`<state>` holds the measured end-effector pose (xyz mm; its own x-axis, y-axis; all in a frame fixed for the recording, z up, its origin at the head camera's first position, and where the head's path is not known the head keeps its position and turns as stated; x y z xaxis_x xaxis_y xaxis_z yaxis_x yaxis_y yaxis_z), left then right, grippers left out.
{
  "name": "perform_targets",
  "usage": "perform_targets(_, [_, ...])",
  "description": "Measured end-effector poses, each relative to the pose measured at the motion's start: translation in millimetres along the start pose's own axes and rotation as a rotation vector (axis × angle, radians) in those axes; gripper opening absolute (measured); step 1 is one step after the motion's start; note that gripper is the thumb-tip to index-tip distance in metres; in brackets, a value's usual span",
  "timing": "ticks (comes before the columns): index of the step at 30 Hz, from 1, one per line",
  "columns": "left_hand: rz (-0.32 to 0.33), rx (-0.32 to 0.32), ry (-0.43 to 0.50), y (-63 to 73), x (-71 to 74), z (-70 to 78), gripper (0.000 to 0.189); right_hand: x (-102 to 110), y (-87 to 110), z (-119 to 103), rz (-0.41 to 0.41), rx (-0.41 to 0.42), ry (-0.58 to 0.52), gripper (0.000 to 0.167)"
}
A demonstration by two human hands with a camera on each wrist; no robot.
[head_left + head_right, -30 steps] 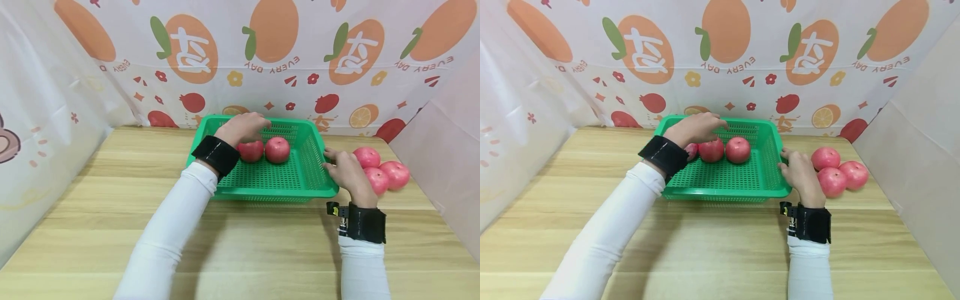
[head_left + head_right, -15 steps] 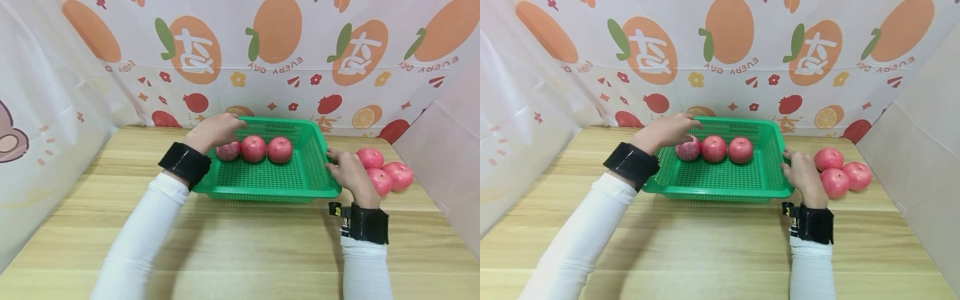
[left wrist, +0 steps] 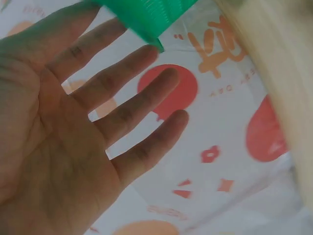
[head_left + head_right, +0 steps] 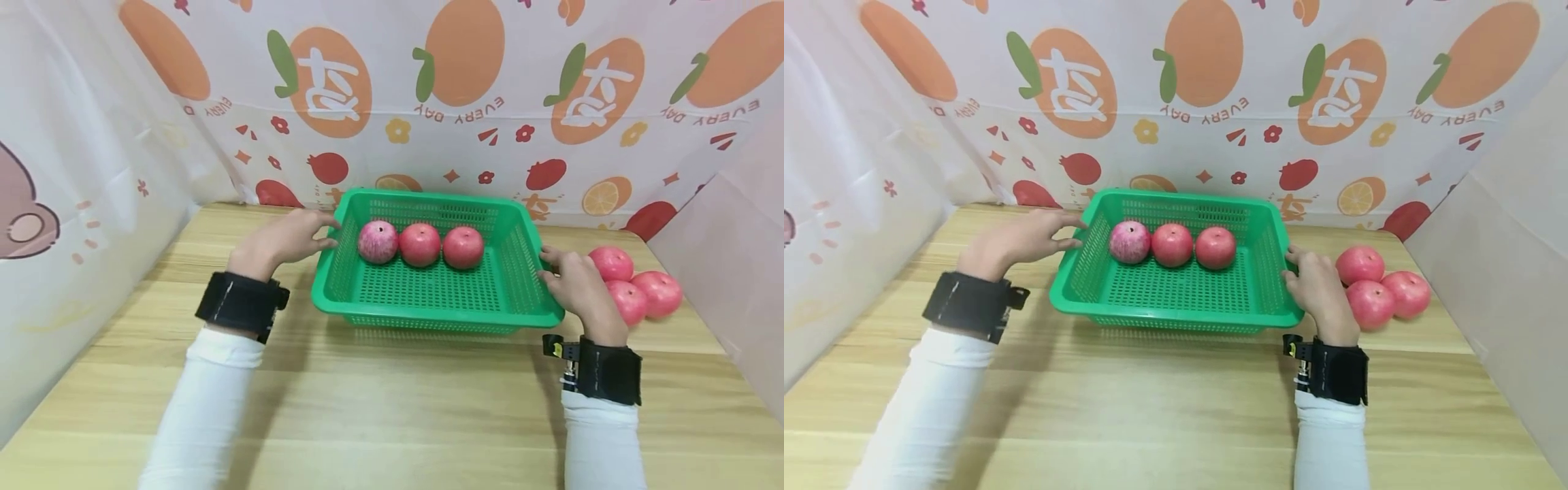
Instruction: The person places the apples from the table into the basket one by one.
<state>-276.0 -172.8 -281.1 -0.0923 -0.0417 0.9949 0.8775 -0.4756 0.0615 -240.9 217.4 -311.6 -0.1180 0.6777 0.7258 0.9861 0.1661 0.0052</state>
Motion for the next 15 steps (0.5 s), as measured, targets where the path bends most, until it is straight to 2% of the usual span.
perform_targets(3, [0.052,0.015,0.079,7.8,-9.6,-6.0,0.045,-0.6,0.1,-0.8,0.003,0.009,-0.004,0.046])
perform_targets(6, [0.069,0.028,0.127,7.8,-17.6,-5.9,0.051,0.7,1.1,0.8,0.014,0.013,-0.008,0.046])
perform_targets(11, [0.052,0.048,0.167,11.4,-19.4,-4.1,0.055,0.0,1.5,-0.6,0.021,0.020,-0.014,0.045])
perform_targets(15, [0.037,0.048,0.165,13.3,-17.3,-3.2,0.054,-0.7,1.5,-3.2,0.036,0.031,0.006,0.043])
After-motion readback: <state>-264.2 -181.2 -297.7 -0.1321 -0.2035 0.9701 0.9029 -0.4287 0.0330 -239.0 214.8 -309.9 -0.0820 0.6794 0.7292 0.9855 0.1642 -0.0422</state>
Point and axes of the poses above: each hand's wrist, its own y-axis away from the middle knuckle, its own x-axis out of the back of the hand, z = x × y, the point moved 6 cm from there along -y, towards the middle knuckle, and after that the axes turned 13 degrees about -y, right-handed, at the moved point
